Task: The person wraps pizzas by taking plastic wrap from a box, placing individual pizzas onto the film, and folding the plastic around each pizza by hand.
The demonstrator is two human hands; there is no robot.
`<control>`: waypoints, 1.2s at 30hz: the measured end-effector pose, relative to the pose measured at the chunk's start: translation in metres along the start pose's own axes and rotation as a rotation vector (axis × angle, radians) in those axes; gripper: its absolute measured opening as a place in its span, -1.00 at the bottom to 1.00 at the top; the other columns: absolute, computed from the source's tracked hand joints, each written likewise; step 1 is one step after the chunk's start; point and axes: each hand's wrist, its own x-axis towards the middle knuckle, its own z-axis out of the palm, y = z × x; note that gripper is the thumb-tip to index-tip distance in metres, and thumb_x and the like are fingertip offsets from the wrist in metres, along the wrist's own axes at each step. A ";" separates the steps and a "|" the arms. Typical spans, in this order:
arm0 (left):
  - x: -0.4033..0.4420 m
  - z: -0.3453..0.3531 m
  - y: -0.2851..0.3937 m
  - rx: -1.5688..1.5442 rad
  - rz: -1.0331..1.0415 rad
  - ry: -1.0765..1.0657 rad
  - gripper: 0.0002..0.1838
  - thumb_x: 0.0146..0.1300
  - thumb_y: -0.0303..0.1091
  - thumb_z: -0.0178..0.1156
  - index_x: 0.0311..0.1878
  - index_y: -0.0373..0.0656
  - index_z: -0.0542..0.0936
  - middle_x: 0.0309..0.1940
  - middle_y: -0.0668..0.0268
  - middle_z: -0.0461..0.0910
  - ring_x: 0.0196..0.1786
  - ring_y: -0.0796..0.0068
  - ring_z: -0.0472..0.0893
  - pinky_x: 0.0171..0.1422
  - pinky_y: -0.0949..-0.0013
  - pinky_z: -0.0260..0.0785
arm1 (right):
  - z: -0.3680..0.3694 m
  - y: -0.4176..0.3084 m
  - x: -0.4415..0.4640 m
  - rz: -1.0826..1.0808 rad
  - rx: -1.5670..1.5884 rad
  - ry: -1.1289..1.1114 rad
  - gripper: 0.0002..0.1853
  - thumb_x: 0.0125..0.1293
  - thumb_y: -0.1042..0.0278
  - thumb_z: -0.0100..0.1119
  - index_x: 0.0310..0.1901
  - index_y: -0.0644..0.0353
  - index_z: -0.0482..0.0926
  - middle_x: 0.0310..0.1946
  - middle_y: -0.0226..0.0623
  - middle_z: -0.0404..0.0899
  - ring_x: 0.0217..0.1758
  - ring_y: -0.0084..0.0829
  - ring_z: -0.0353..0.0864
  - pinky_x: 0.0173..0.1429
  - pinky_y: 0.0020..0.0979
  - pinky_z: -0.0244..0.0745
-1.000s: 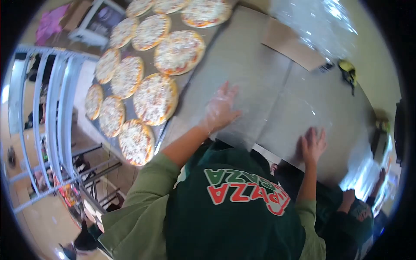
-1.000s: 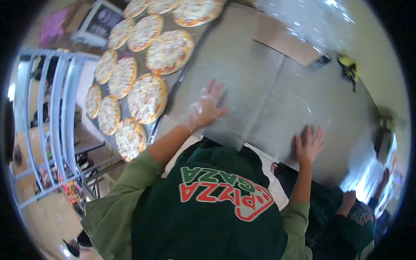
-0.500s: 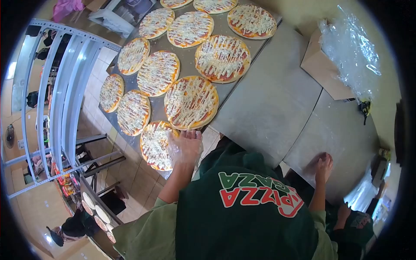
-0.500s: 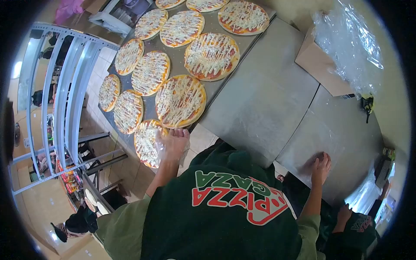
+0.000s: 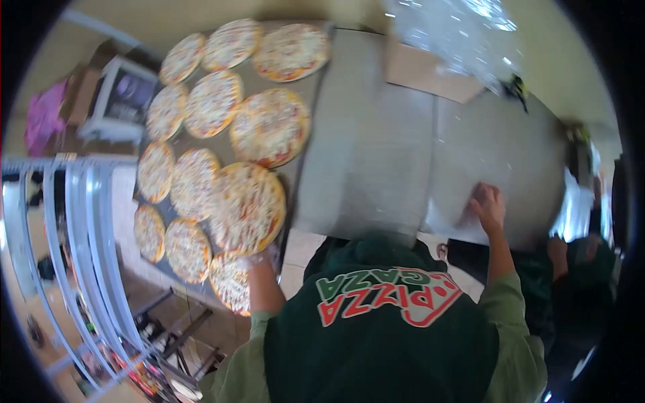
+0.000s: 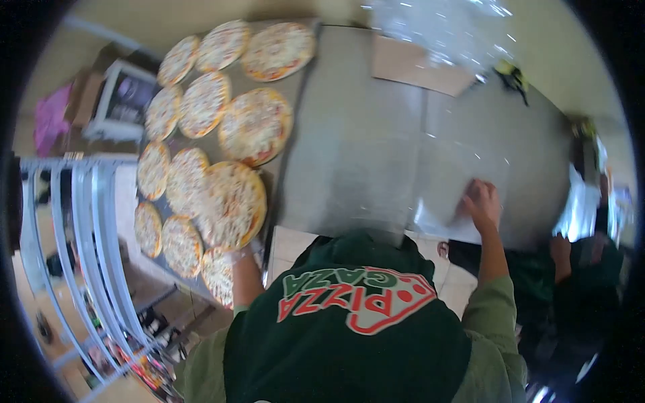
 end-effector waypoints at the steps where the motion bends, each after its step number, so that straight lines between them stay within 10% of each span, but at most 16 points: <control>1: 0.004 0.003 0.001 0.047 0.004 0.029 -0.40 0.32 0.09 -0.19 0.27 -0.13 0.27 0.25 0.14 0.30 0.28 0.14 0.30 0.34 -0.10 0.13 | -0.001 -0.001 -0.001 0.010 0.041 0.002 -0.42 0.00 0.20 0.28 0.13 0.00 0.41 0.12 -0.13 0.30 0.17 -0.10 0.30 0.24 -0.21 0.23; 18: 0.037 -0.008 -0.334 0.284 -0.825 -0.157 -0.39 0.31 0.11 -0.17 0.27 -0.11 0.27 0.26 0.14 0.29 0.29 0.13 0.28 0.34 -0.08 0.13 | 0.006 0.024 0.005 0.014 0.120 0.228 -0.57 0.10 0.36 0.15 0.07 0.05 0.47 0.09 -0.28 0.38 0.12 -0.17 0.34 0.18 -0.20 0.24; 28: 0.048 0.044 -0.304 0.333 -0.932 -0.058 -0.44 0.36 0.05 -0.15 0.24 -0.19 0.29 0.14 0.13 0.40 0.11 0.20 0.46 0.21 0.12 0.32 | 0.010 0.031 0.007 0.030 0.226 0.313 -0.66 0.12 0.39 0.12 -0.01 0.12 0.51 0.02 -0.19 0.44 0.04 -0.15 0.41 0.13 -0.20 0.28; 32: 0.104 0.006 -0.220 1.136 -0.490 -0.230 -0.41 0.32 0.00 -0.01 0.21 -0.31 0.31 0.02 0.07 0.49 0.02 0.13 0.50 0.18 0.09 0.29 | 0.021 -0.042 -0.001 -0.010 0.155 0.489 -0.71 0.14 0.39 0.09 -0.07 0.17 0.52 -0.14 -0.12 0.47 -0.03 -0.13 0.43 0.02 -0.20 0.31; 33: 0.126 0.004 -0.203 1.549 -0.220 -0.229 -0.45 0.27 -0.05 0.04 0.14 -0.32 0.37 -0.04 0.04 0.52 0.00 0.11 0.52 0.16 0.11 0.31 | 0.031 -0.080 -0.004 0.124 0.457 0.236 -0.64 0.12 0.37 0.11 0.00 0.13 0.50 -0.11 -0.15 0.47 0.01 -0.14 0.41 0.08 -0.20 0.30; 35: 0.152 0.012 -0.192 2.120 0.217 -0.331 -0.54 0.21 -0.13 0.09 0.02 -0.33 0.46 -0.11 0.00 0.55 -0.04 0.08 0.53 0.10 0.14 0.33 | 0.028 -0.178 0.000 -0.275 0.127 -0.370 -0.53 0.12 0.16 0.15 0.08 0.11 0.44 -0.08 -0.18 0.49 0.03 -0.17 0.41 0.11 -0.20 0.29; 36: 0.155 0.030 -0.188 2.290 0.357 -0.450 -0.59 0.20 -0.17 0.08 -0.04 -0.33 0.49 -0.12 -0.02 0.56 -0.05 0.05 0.54 0.07 0.14 0.35 | 0.066 -0.205 -0.014 -0.566 0.377 -0.200 -0.45 0.04 0.10 0.22 0.07 0.14 0.44 -0.08 -0.16 0.49 0.02 -0.18 0.42 0.10 -0.20 0.32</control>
